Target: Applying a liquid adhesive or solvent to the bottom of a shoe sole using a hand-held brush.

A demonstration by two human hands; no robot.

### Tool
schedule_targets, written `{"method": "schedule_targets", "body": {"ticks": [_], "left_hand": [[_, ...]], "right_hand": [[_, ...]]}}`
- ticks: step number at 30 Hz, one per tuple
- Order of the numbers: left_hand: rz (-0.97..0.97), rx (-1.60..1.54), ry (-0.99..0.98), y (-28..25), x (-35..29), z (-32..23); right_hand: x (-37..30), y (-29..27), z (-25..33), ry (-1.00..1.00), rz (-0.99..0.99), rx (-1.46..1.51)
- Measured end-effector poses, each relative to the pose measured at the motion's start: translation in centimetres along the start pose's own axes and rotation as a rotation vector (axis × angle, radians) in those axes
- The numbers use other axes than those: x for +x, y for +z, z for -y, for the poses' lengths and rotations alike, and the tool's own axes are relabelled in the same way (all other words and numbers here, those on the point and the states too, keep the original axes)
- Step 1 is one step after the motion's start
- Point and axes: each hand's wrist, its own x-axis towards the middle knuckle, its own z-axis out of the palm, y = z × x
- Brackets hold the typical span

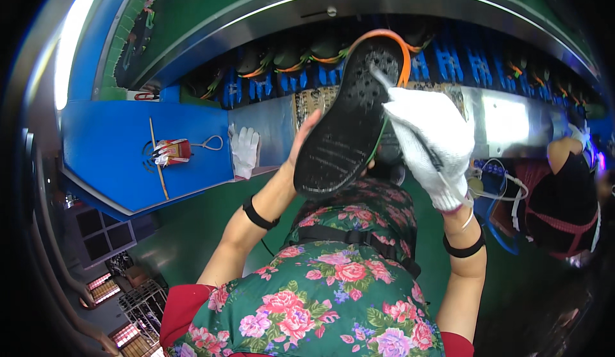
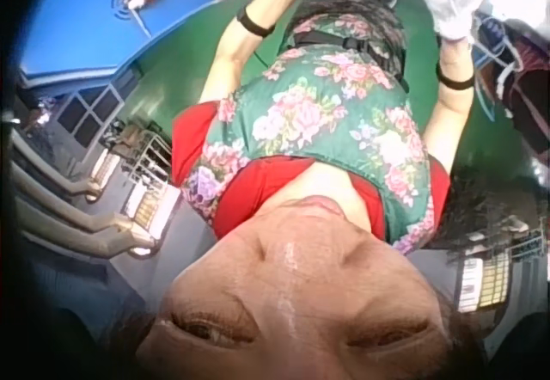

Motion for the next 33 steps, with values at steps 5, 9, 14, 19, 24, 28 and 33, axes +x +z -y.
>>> {"method": "schedule_targets", "body": {"ticks": [5, 9, 14, 19, 24, 28, 33], "left_hand": [[-0.079, -0.074, 0.191, 2.3, -3.8, -0.1], [0.32, 0.45, 0.354, 8.0, -6.2, -4.1], [0.532, 0.506, 0.365, 14.1, -6.4, -18.0], [0.168, -0.239, 0.993, 14.3, -6.8, -27.9], [-0.294, 0.558, 1.283, 13.9, -2.7, -25.2], [-0.629, 1.74, 1.272, 14.9, 3.5, -21.6], [-0.774, 2.123, 1.32, 14.4, 6.1, -21.5]], "right_hand": [[-0.1, 0.6, 1.1, 0.127, 0.142, 0.541], [-2.3, 0.1, 1.2, 0.474, -0.083, 0.917], [-4.2, 3.2, -0.3, 0.713, -0.133, 0.981], [-6.6, 6.9, -1.0, 0.92, -0.112, 1.116], [-7.3, 6.3, -1.2, 0.91, -0.163, 1.069], [-8.3, 6.5, -2.3, 0.996, -0.237, 1.138], [-8.4, 6.6, -2.6, 1.025, -0.265, 1.148]]}}
